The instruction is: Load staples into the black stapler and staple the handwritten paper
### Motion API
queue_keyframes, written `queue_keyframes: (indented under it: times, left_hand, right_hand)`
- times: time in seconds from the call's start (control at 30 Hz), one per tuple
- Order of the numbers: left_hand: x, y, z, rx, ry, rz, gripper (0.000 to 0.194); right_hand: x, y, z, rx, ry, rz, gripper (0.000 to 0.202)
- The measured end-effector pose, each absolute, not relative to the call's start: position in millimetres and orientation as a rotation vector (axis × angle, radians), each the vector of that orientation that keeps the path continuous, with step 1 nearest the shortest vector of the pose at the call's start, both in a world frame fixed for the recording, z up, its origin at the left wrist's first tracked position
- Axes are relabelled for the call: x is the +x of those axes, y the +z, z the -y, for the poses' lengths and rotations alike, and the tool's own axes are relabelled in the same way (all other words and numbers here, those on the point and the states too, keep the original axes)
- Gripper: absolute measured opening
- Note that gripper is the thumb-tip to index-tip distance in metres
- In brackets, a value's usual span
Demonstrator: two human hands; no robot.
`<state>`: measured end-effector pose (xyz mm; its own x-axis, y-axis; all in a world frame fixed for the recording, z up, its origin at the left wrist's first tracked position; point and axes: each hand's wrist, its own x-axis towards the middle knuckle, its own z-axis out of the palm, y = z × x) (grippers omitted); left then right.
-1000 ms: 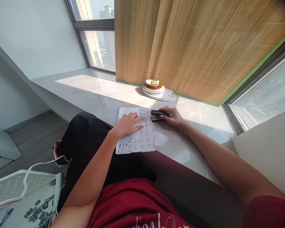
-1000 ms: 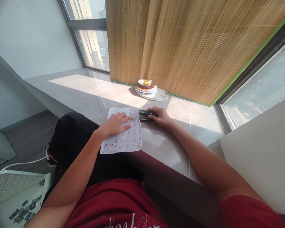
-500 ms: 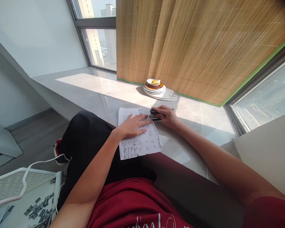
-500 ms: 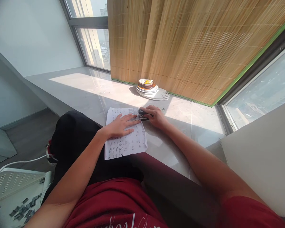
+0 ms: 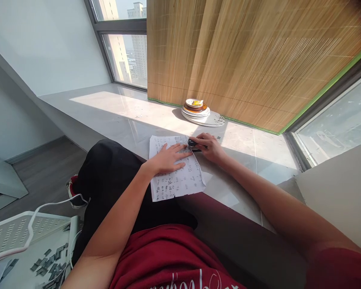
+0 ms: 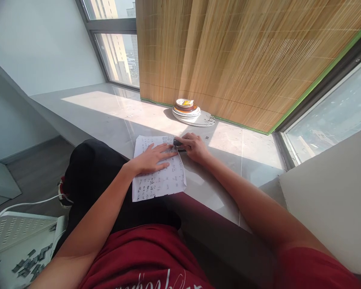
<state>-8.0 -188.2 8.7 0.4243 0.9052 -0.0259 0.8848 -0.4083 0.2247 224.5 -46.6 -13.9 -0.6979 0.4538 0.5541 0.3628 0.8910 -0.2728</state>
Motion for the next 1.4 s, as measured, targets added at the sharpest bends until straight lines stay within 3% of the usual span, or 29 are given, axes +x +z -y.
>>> queue_keyframes:
  times: [0.33, 1.4]
  left_hand:
    - [-9.1, 9.5, 190.7, 2.466, 0.200, -1.576, 0.058]
    - [-7.5, 6.8, 189.4, 2.470, 0.228, -1.561, 0.058]
  right_hand:
    - [224.7, -17.3, 42.3, -0.550, 0.291, 2.349, 0.036]
    - [220.8, -10.8, 53.2, -0.666, 0.173, 2.427, 0.041]
